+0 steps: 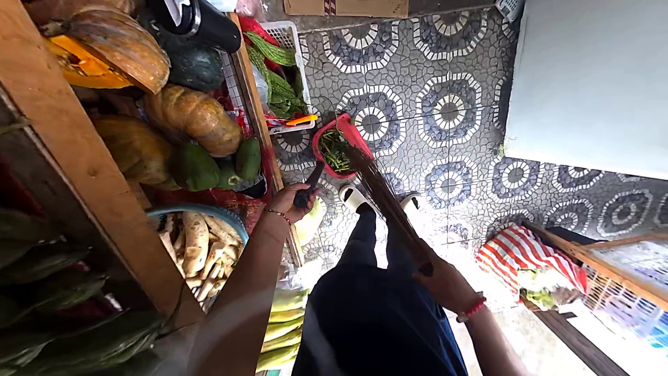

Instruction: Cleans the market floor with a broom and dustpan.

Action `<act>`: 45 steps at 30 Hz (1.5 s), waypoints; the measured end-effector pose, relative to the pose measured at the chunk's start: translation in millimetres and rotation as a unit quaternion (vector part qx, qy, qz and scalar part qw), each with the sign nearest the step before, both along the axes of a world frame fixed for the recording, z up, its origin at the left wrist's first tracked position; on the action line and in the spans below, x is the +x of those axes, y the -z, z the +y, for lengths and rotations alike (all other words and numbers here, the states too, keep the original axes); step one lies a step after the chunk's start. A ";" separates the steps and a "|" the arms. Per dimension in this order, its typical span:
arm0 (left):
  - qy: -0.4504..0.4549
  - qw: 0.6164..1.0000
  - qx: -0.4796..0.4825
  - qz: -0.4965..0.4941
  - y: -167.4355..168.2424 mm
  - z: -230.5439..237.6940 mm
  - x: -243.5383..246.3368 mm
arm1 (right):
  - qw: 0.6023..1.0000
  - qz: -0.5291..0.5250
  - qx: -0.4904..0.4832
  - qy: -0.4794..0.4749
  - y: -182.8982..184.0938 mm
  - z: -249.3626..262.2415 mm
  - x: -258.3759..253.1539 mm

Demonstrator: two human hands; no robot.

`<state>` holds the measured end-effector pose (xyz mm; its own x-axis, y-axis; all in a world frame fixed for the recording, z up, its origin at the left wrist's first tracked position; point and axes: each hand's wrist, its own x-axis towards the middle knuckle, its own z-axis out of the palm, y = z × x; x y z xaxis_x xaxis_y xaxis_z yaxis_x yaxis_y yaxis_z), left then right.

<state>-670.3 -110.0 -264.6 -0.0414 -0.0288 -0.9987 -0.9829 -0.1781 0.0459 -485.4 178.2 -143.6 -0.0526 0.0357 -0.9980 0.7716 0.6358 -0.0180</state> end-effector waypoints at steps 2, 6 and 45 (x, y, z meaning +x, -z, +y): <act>-0.002 1.000 0.012 0.012 -1.3 1.9 -1.9 | 0.999 -0.013 0.035 -0.035 -5.8 13.7 8.9; 0.051 0.997 -0.045 0.037 -17.5 11.8 -9.2 | 0.995 0.009 0.081 0.054 -4.5 54.8 50.1; 0.479 0.822 -0.296 0.081 -12.9 73.0 17.5 | 0.931 0.134 0.137 0.310 195.1 234.2 -13.4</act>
